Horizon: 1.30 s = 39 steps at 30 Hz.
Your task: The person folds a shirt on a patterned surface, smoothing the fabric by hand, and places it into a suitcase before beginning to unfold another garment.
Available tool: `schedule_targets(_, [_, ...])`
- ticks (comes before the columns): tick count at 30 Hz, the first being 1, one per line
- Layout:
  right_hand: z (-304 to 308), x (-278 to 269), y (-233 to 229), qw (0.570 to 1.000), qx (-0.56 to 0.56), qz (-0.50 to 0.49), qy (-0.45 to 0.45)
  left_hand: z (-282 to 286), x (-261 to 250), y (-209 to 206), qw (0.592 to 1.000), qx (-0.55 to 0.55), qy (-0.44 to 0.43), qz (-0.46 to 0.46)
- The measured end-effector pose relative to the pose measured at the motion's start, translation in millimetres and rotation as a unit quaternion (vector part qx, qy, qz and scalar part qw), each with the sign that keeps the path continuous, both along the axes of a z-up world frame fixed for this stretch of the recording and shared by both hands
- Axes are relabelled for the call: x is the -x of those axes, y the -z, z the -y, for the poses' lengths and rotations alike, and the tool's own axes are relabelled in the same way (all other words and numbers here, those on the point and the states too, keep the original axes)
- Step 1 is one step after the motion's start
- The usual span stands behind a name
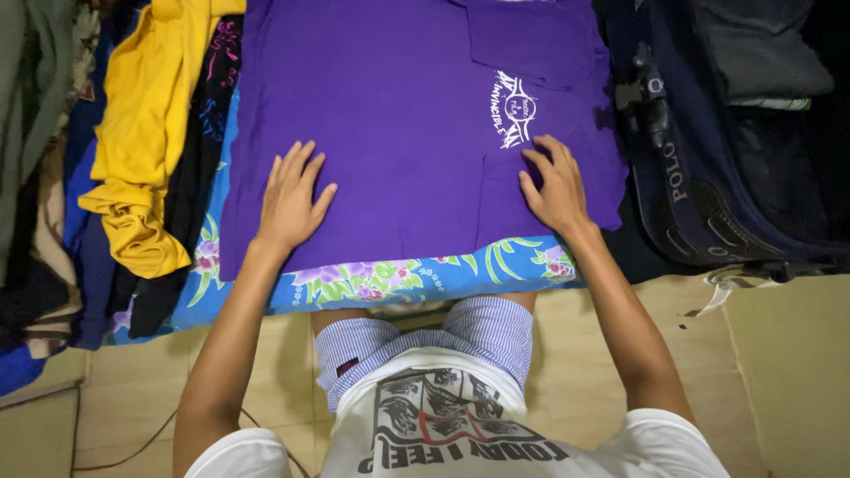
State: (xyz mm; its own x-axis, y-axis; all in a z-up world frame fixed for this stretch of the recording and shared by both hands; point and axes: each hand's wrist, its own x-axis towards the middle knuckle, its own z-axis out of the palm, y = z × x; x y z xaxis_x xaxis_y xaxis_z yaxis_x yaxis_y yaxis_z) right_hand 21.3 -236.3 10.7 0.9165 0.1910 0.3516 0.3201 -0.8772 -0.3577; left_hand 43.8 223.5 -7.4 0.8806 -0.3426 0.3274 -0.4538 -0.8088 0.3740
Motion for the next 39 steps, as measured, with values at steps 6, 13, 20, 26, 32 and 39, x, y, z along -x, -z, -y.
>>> schedule_targets(6, [12, 27, -9, 1.0, 0.011, 0.016, -0.023, -11, 32, -15, 0.998, 0.022, 0.018, 0.06])
schedule_targets(13, [20, 55, -20, 0.998, 0.053, 0.009, -0.03, -18, 68, -29, 0.998, -0.004, 0.021, 0.061])
schedule_targets(20, [21, 79, -27, 0.997, 0.073, 0.019, -0.016, -32, 91, -41, 0.995, 0.041, 0.048, 0.077])
schedule_targets(26, [33, 94, -33, 0.996, 0.068, 0.032, -0.047, -49, 97, -39, 0.997, 0.037, 0.061, 0.04])
schedule_targets(32, [38, 108, -32, 0.993, 0.076, 0.049, -0.08, -63, 103, -40, 0.996, -0.009, 0.077, -0.04])
schedule_targets(39, [33, 116, -38, 0.993, 0.103, 0.01, -0.057, -70, 110, -37, 0.993, -0.003, 0.094, -0.076])
